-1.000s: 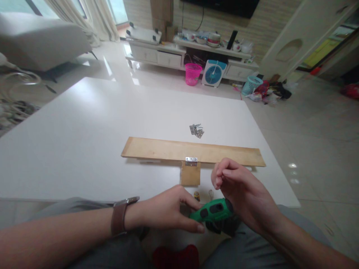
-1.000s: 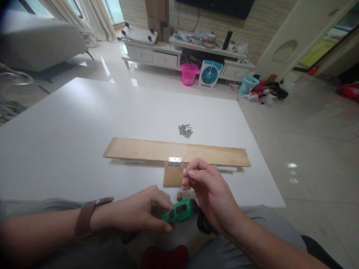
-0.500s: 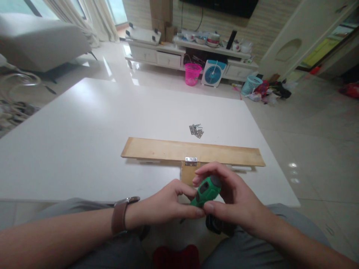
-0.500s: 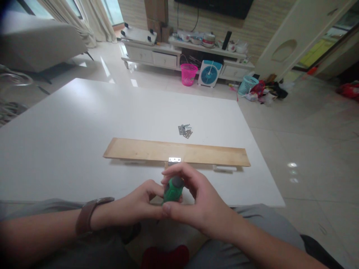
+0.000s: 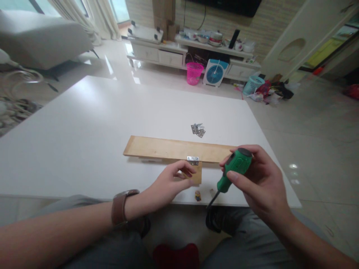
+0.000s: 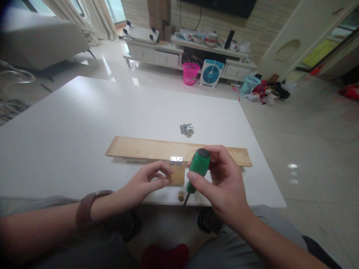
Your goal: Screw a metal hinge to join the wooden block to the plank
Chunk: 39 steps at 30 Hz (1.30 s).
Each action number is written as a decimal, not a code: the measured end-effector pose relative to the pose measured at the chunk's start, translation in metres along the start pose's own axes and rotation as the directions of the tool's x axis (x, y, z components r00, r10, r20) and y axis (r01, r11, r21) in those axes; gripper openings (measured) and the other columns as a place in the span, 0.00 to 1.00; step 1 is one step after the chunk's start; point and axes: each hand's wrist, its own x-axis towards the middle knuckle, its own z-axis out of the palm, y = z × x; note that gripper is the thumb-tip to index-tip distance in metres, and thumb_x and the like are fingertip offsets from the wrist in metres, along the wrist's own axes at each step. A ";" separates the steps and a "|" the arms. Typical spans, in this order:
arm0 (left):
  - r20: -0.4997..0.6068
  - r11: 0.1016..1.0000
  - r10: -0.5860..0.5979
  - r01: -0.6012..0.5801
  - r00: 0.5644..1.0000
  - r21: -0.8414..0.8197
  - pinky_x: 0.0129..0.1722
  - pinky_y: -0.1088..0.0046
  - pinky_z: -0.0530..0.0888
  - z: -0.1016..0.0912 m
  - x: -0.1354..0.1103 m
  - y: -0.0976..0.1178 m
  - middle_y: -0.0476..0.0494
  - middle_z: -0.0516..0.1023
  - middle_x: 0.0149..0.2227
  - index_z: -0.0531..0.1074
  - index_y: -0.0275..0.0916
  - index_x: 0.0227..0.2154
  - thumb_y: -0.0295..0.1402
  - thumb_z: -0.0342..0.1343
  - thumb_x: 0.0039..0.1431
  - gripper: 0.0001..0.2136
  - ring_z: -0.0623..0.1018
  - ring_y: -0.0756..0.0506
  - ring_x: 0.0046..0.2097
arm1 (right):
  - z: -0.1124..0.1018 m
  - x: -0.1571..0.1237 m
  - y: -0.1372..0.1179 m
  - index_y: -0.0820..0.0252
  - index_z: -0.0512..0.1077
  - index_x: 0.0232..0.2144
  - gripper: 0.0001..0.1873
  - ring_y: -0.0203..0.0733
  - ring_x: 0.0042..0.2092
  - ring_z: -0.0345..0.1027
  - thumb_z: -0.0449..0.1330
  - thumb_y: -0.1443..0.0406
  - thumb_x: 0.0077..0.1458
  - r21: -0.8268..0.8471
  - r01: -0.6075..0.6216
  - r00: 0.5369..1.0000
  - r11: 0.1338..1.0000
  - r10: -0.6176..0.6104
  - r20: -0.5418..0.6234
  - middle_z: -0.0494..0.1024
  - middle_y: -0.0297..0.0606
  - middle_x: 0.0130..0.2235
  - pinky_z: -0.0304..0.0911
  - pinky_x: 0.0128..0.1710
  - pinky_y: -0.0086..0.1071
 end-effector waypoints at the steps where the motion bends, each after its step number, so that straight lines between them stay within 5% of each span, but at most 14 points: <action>1: -0.089 0.999 -0.024 0.026 0.996 0.019 0.46 0.65 0.70 0.000 0.001 -0.003 0.45 0.75 0.40 0.71 0.40 0.36 0.35 0.61 0.55 0.08 0.74 0.43 0.43 | 0.001 0.000 0.000 0.47 0.75 0.42 0.19 0.41 0.37 0.76 0.75 0.63 0.49 0.001 0.013 1.000 1.000 -0.013 -0.016 0.81 0.31 0.36 0.72 0.37 0.35; 5: -0.329 0.967 -0.230 0.254 0.916 0.032 0.44 0.65 0.70 0.006 0.002 -0.018 0.47 0.70 0.37 0.64 0.41 0.37 0.32 0.59 0.50 0.13 0.72 0.43 0.42 | 0.007 0.000 -0.002 0.49 0.75 0.40 0.17 0.41 0.38 0.76 0.75 0.64 0.49 -0.004 0.061 0.997 0.998 -0.061 -0.046 0.82 0.32 0.37 0.72 0.39 0.37; 8: -0.320 0.925 -0.380 0.356 0.868 -0.134 0.49 0.61 0.71 0.011 0.001 -0.022 0.40 0.74 0.44 0.62 0.40 0.45 0.33 0.62 0.48 0.21 0.75 0.39 0.48 | 0.009 -0.002 -0.005 0.49 0.75 0.39 0.16 0.42 0.38 0.75 0.74 0.66 0.49 -0.017 0.092 0.995 0.996 -0.093 -0.047 0.81 0.32 0.36 0.72 0.39 0.37; 13: -0.188 0.894 -0.419 0.367 0.888 -0.258 0.52 0.60 0.70 0.013 0.001 -0.014 0.37 0.79 0.46 0.63 0.39 0.48 0.34 0.61 0.49 0.22 0.77 0.37 0.52 | -0.001 -0.013 -0.009 0.46 0.76 0.44 0.15 0.43 0.38 0.73 0.68 0.68 0.54 -0.108 0.159 0.982 0.981 -0.146 0.118 0.79 0.34 0.36 0.69 0.36 0.37; 18: -0.201 0.902 -0.392 0.333 0.898 -0.276 0.43 0.65 0.71 0.009 0.003 -0.011 0.47 0.78 0.36 0.59 0.43 0.49 0.31 0.58 0.51 0.22 0.78 0.43 0.42 | -0.015 -0.015 -0.007 0.46 0.74 0.52 0.19 0.46 0.43 0.71 0.61 0.67 0.60 -0.250 0.249 0.942 0.936 -0.175 0.286 0.77 0.38 0.42 0.67 0.41 0.41; 22: -0.207 0.916 -0.337 0.269 0.919 -0.297 0.40 0.67 0.72 0.006 0.005 -0.007 0.49 0.76 0.31 0.65 0.41 0.46 0.35 0.59 0.54 0.17 0.78 0.44 0.38 | -0.015 -0.007 -0.010 0.49 0.73 0.49 0.18 0.43 0.39 0.71 0.58 0.72 0.59 -0.292 0.332 0.914 0.897 -0.230 0.334 0.77 0.36 0.39 0.65 0.38 0.37; 25: -0.182 0.917 -0.320 0.256 0.930 -0.306 0.38 0.68 0.72 0.002 0.008 -0.004 0.47 0.77 0.31 0.71 0.39 0.44 0.39 0.60 0.56 0.15 0.79 0.45 0.35 | -0.012 -0.005 -0.009 0.53 0.72 0.44 0.14 0.40 0.34 0.70 0.59 0.72 0.57 -0.346 0.495 0.835 0.797 -0.326 0.443 0.77 0.34 0.34 0.62 0.34 0.34; 29: -0.197 0.924 -0.277 0.205 0.940 -0.322 0.37 0.70 0.72 -0.005 0.014 -0.003 0.43 0.82 0.39 0.73 0.38 0.46 0.38 0.61 0.56 0.16 0.79 0.47 0.34 | -0.006 -0.009 0.000 0.57 0.72 0.37 0.06 0.37 0.28 0.61 0.55 0.70 0.59 -0.369 0.735 0.623 0.569 -0.350 0.700 0.71 0.31 0.27 0.51 0.26 0.34; 32: -0.193 0.924 -0.262 0.188 0.946 -0.334 0.38 0.70 0.73 -0.009 0.017 -0.005 0.42 0.83 0.42 0.74 0.39 0.49 0.36 0.62 0.57 0.17 0.80 0.47 0.35 | -0.001 -0.011 0.006 0.59 0.72 0.32 0.12 0.38 0.26 0.53 0.49 0.69 0.61 -0.323 0.832 0.479 0.450 -0.291 0.828 0.67 0.31 0.25 0.44 0.24 0.37; 35: -0.195 0.924 -0.246 0.169 0.949 -0.343 0.38 0.70 0.73 -0.012 0.018 -0.005 0.42 0.82 0.46 0.74 0.39 0.49 0.36 0.62 0.57 0.17 0.80 0.47 0.35 | 0.003 -0.013 0.008 0.58 0.71 0.29 0.12 0.38 0.26 0.50 0.48 0.68 0.60 -0.295 0.866 0.427 0.405 -0.289 0.857 0.67 0.30 0.25 0.43 0.24 0.36; 39: -0.192 0.919 -0.241 0.161 0.951 -0.359 0.38 0.69 0.73 -0.013 0.019 -0.005 0.40 0.82 0.48 0.75 0.38 0.48 0.36 0.63 0.55 0.18 0.80 0.47 0.35 | 0.005 -0.015 0.008 0.58 0.70 0.29 0.10 0.37 0.27 0.50 0.50 0.69 0.57 -0.303 0.871 0.425 0.387 -0.283 0.860 0.67 0.30 0.26 0.43 0.25 0.36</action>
